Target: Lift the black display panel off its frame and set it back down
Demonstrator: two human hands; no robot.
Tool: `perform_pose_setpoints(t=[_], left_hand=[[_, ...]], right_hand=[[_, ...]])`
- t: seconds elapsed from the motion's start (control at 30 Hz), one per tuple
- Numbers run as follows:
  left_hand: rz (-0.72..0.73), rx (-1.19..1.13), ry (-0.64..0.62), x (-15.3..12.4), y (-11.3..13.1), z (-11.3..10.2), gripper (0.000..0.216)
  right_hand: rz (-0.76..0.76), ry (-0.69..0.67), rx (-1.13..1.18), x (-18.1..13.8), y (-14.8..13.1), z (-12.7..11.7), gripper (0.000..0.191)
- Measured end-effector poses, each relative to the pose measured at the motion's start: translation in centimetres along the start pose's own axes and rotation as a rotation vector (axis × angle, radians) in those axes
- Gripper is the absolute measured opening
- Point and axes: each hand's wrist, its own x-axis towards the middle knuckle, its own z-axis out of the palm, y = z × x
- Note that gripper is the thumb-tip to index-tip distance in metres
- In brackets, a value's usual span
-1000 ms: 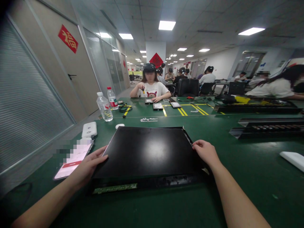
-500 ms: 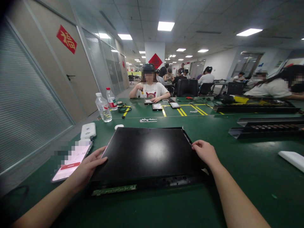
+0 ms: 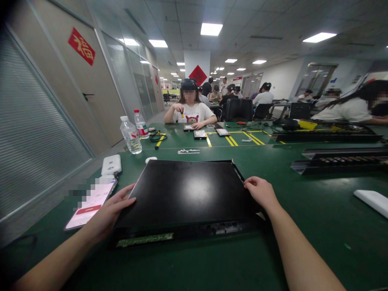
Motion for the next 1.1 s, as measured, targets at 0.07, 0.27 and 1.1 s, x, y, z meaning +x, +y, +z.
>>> perform_pose_setpoints(t=[0.07,0.27,1.1], left_hand=[[-0.005,-0.004,0.001,-0.08,0.09,0.09,0.083],[-0.003,0.009,-0.001,0.00,0.05,0.11,0.087],[0.005,0.018,-0.024,0.24,-0.38,-0.13,0.074]], right_hand=[[0.005,0.002,-0.001,-0.05,-0.04,-0.01,0.017],[0.015,-0.009,0.006,-0.25,-0.29,-0.13,0.018],[-0.008,-0.004,-0.045,-0.06,-0.02,-0.07,0.021]])
